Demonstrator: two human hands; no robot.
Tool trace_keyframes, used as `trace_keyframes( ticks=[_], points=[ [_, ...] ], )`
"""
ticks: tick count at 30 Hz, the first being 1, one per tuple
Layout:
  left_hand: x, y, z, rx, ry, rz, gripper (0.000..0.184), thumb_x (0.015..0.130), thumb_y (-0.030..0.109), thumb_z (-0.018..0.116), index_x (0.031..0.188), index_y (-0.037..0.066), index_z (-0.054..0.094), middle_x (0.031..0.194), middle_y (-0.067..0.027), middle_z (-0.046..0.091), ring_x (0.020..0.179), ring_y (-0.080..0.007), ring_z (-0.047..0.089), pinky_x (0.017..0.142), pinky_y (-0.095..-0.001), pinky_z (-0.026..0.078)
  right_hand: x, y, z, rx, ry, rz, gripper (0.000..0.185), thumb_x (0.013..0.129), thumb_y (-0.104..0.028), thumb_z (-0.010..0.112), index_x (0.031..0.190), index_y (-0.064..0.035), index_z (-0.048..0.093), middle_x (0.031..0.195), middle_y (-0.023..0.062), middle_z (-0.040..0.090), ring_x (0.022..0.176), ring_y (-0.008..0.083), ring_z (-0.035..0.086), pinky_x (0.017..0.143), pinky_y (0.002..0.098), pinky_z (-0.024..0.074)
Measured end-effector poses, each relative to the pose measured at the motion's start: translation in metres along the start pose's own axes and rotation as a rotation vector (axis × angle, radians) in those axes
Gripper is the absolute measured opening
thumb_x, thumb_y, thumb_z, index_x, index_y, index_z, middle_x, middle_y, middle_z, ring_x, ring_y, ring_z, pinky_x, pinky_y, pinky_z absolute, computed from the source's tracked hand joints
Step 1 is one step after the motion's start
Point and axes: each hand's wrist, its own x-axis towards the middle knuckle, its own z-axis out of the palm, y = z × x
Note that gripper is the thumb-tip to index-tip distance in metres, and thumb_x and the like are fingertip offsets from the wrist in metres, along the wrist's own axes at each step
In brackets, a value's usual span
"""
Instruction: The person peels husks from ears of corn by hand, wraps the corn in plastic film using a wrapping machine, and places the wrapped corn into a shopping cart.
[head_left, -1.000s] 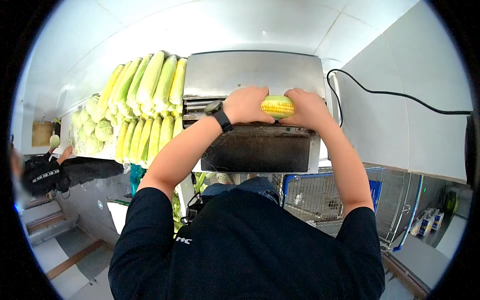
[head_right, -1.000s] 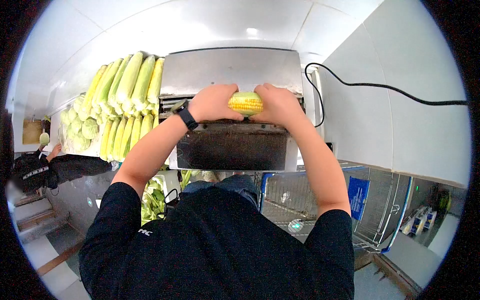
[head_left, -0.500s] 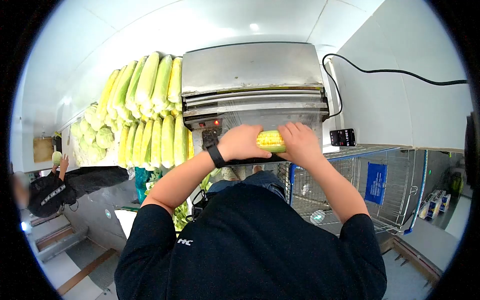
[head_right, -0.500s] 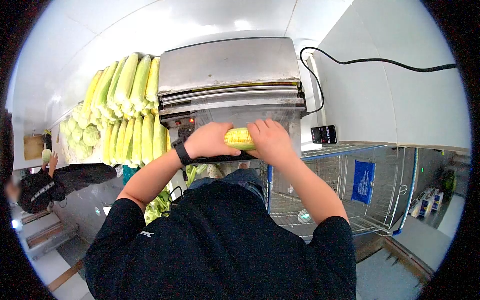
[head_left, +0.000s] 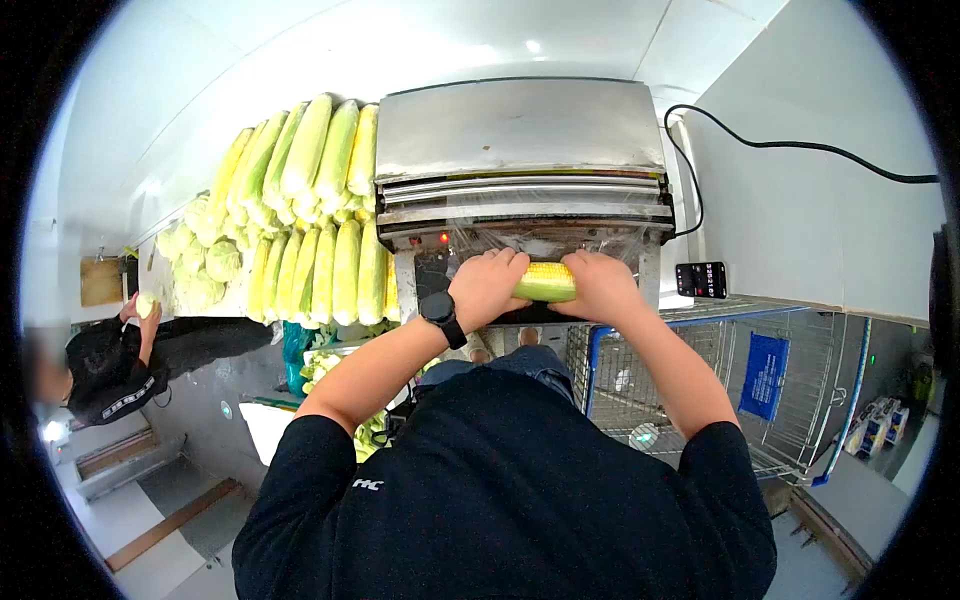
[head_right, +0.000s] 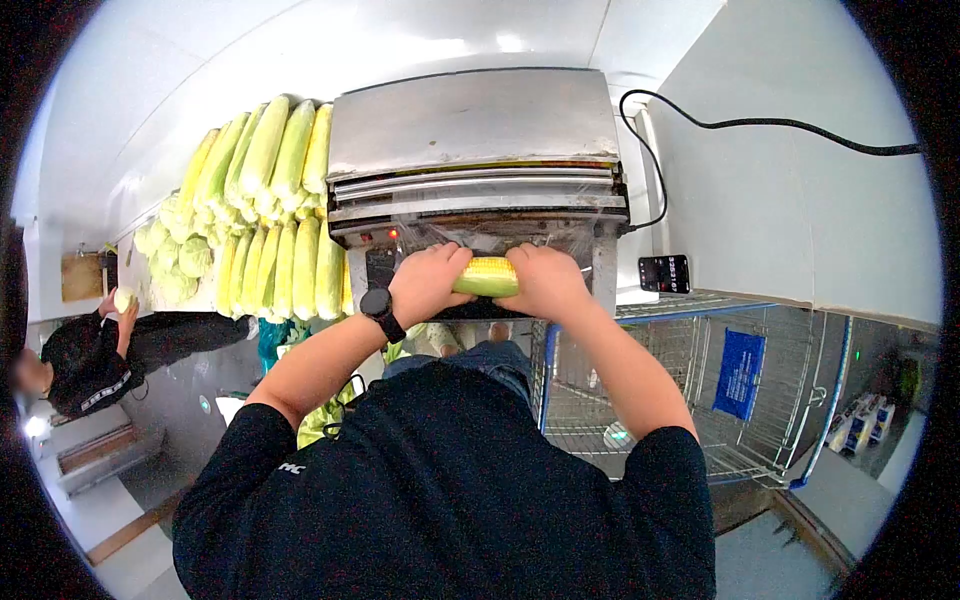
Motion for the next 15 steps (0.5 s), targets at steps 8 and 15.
trace_keyframes(
  ticks=[8,15],
  points=[
    [-0.036,0.013,-0.009,-0.155,-0.529,-0.037,0.057,0.072,0.048,0.079,0.103,0.006,0.056,0.088,-0.0177,0.068,0.084,-0.0367,0.068,0.069,-0.0471,0.054,-0.025,-0.025,0.018,0.218,-0.451,0.001,0.063,0.068,-0.060,0.075,0.095,-0.0038,0.068,0.090,0.0181,0.070,0.086,0.0360,0.068,0.078,0.0456,0.0547],
    [-0.084,-0.022,-0.051,-0.292,-0.295,-0.047,0.034,0.076,0.009,0.072,0.109,0.008,0.062,0.095,-0.0125,0.068,0.092,-0.0331,0.066,0.080,-0.0422,0.052,-0.051,-0.043,0.009,0.640,-0.482,0.094,0.061,0.069,-0.054,0.078,0.101,-0.0027,0.070,0.089,0.0183,0.071,0.083,0.0307,0.069,0.077,0.0397,0.0526]
  ],
)
